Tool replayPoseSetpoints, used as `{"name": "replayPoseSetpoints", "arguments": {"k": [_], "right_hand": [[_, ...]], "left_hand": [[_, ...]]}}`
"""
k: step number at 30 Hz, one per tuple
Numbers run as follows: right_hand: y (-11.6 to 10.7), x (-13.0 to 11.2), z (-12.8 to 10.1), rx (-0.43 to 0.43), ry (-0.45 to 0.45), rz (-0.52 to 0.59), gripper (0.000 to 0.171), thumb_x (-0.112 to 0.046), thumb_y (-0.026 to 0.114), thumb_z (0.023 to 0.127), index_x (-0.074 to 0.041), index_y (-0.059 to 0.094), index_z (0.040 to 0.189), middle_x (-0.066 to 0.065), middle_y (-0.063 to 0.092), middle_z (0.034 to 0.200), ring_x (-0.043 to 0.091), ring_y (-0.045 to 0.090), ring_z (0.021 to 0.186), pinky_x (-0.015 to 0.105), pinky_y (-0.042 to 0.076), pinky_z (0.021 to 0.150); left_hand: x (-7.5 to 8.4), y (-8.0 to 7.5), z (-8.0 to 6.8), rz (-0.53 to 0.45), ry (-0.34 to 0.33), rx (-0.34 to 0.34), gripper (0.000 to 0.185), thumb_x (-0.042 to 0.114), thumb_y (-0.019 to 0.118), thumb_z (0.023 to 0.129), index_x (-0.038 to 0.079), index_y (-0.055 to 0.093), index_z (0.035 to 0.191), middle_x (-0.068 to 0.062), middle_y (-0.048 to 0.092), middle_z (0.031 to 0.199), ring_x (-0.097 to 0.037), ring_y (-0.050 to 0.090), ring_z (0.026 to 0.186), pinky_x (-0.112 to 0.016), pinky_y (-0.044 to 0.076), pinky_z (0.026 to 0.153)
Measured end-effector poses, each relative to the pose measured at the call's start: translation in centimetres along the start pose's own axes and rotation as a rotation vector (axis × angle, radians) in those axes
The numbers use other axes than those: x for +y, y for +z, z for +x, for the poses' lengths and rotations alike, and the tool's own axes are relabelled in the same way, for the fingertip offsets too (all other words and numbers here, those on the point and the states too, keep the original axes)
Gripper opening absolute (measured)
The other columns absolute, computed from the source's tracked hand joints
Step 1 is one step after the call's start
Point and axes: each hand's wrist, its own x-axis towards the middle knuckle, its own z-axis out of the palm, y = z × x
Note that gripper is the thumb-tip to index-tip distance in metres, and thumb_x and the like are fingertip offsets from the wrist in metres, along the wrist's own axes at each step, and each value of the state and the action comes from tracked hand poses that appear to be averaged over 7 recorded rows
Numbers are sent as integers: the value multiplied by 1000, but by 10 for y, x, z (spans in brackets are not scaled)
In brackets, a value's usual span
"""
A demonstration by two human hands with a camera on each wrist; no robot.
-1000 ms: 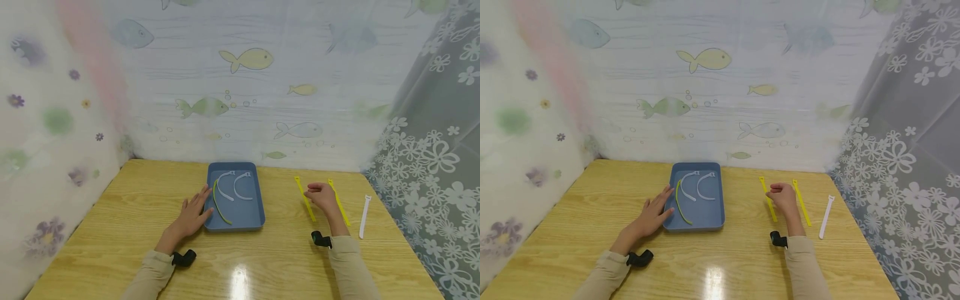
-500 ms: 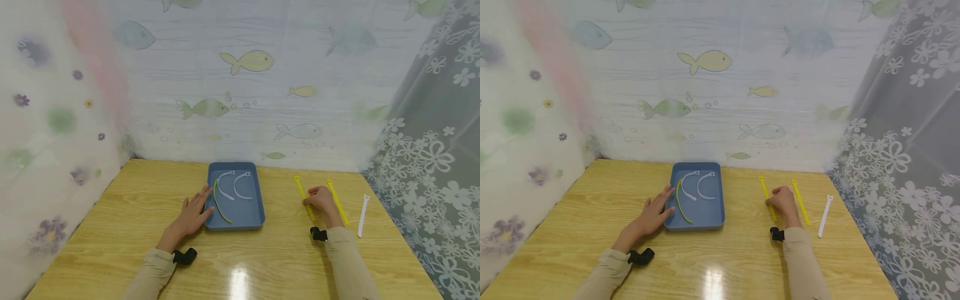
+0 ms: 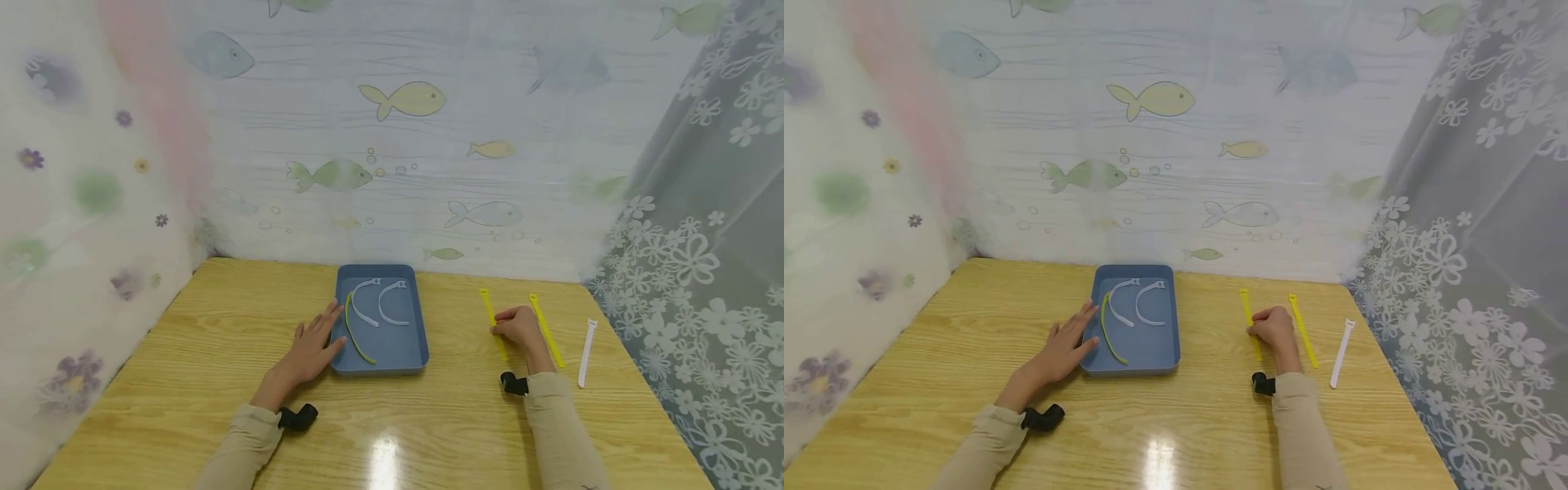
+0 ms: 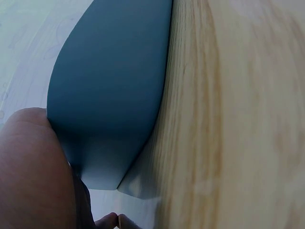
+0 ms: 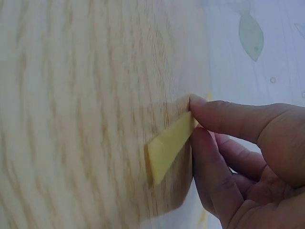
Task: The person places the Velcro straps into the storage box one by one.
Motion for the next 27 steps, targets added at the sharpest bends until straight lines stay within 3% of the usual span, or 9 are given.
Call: {"name": "replayPoseSetpoints", "arguments": {"k": [5,9,12,17,24,27], "right_hand": [[-2,6,-3,-6,22,21,36,-2,77,87,11,69,119,18,73,101,27,68,92,35,57,81],[-5,13,-6,-10,40,56,38,-3,79,86,10,69,120,12,76,97,21,69,90,31,57,79],[-9,16,-9,-22,40,65,38,-4,79,86,10,70,120,14,76,98,23,69,92,28,56,76],[-18,24,-15,-54,46,74,41,-6,78,87,10,68,124,25,68,119,31,65,105,29,55,79],[-28,34,-20,-58,55,66,44,-4,78,86,12,64,125,23,70,111,24,66,92,25,54,73],[-30,39,-21,-73,46,48,45,-3,77,86,13,63,126,21,69,110,24,65,92,26,55,74]], "left_hand": [[16,3,-13,2,-7,35,67,38,47,108,8,23,163,-12,13,171,-54,22,149,-81,4,110],[25,8,-20,21,-41,39,67,35,48,107,9,23,163,-11,13,171,-52,22,150,-80,3,111],[30,14,-26,20,-40,52,67,35,48,107,9,23,163,-13,14,171,-53,22,149,-81,4,110],[41,29,-38,16,-42,81,67,41,45,107,11,23,163,-12,14,171,-53,23,149,-81,4,110],[56,47,-53,15,-88,76,69,48,42,108,18,18,165,-5,8,172,-49,19,152,-77,1,113],[66,54,-62,7,-88,98,68,46,44,108,16,20,165,-8,10,172,-52,20,150,-79,2,112]]}}
